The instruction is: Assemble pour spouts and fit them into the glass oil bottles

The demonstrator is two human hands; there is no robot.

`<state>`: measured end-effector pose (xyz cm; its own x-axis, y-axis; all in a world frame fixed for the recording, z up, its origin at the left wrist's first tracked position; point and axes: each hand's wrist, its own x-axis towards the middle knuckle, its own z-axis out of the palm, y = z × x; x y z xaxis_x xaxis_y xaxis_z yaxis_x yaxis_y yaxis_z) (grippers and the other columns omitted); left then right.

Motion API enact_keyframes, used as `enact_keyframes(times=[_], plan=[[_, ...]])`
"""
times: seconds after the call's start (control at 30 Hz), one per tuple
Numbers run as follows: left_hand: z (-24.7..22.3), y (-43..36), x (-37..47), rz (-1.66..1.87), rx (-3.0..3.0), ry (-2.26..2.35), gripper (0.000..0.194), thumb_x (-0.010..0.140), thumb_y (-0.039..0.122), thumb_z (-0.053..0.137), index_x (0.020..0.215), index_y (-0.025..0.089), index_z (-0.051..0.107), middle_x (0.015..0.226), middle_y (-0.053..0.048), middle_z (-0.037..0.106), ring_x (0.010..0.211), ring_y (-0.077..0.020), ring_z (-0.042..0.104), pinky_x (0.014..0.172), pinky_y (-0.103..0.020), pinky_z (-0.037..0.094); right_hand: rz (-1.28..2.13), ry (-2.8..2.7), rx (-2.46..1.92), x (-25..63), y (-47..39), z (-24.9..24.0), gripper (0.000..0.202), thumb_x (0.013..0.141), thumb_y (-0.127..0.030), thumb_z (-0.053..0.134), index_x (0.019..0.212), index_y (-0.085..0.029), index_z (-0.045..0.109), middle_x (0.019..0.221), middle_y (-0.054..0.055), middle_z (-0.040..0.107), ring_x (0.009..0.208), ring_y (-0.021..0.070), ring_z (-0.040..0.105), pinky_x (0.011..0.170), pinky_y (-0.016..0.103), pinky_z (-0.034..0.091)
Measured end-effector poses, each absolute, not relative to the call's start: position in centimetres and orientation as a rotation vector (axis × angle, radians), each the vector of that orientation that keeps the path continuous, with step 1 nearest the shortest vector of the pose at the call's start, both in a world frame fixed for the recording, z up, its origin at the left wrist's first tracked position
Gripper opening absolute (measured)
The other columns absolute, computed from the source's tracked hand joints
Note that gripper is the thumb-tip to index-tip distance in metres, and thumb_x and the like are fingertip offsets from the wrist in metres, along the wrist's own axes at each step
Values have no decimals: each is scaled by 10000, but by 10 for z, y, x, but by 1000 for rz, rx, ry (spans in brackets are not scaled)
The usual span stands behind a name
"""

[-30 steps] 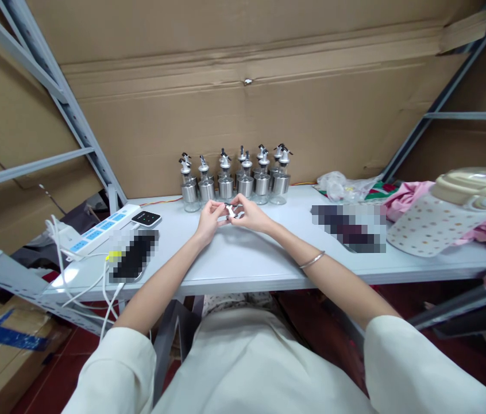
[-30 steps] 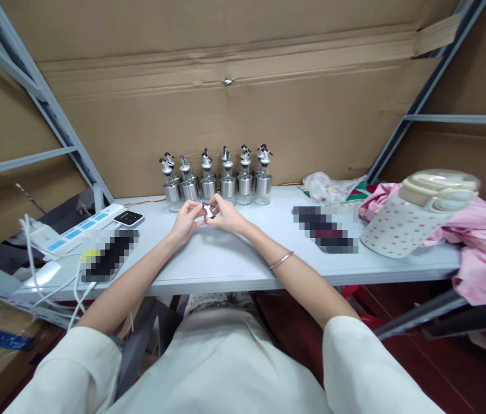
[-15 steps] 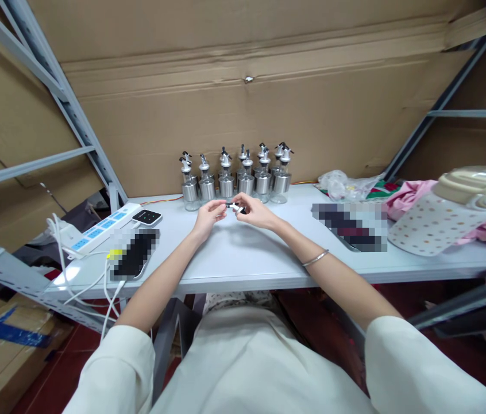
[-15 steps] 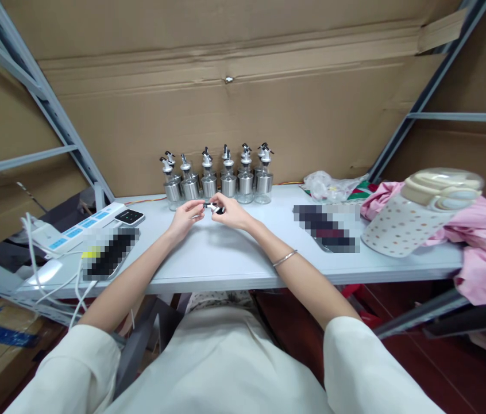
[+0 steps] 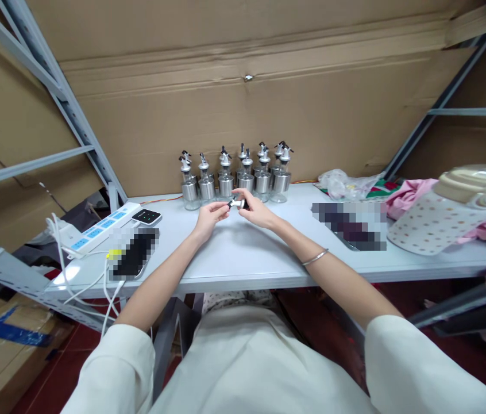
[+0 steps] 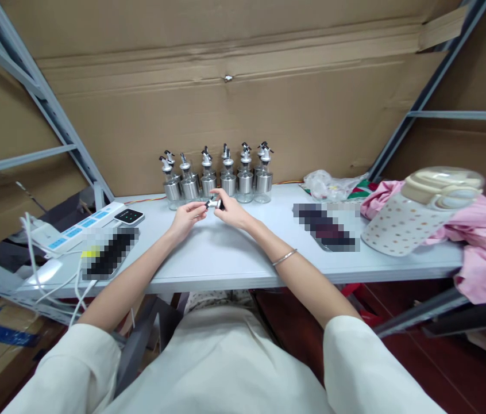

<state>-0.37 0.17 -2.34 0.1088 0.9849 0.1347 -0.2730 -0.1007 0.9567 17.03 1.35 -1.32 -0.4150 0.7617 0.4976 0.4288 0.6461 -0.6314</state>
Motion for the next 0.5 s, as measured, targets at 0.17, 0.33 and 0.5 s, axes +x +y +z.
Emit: enact_keyframes(times=[0.17, 0.33, 0.5], plan=[[-25, 3, -3, 1308, 1154, 863, 331, 523, 273, 826, 777, 117, 681, 707, -16, 665, 614, -86, 567, 795, -325, 467, 463, -2042, -913, 169, 13, -15, 563, 668, -252, 596, 1198, -152, 431, 821, -1, 500, 640, 116, 459, 641, 256, 402], [-24, 0, -3, 1221, 1141, 865, 374, 488, 296, 840, 757, 106, 663, 681, -14, 661, 612, -87, 572, 770, -312, 469, 374, -2042, -884, 170, 16, -17, 527, 675, -350, 677, 1136, -180, 484, 780, -17, 520, 614, 106, 462, 622, 238, 391], [-23, -3, -3, 1155, 1193, 861, 354, 502, 315, 823, 726, 108, 644, 624, 7, 624, 588, -78, 543, 710, -281, 456, 327, -2083, -888, 171, 18, -18, 441, 676, -394, 697, 1025, -173, 542, 736, -21, 529, 595, 103, 463, 605, 226, 379]])
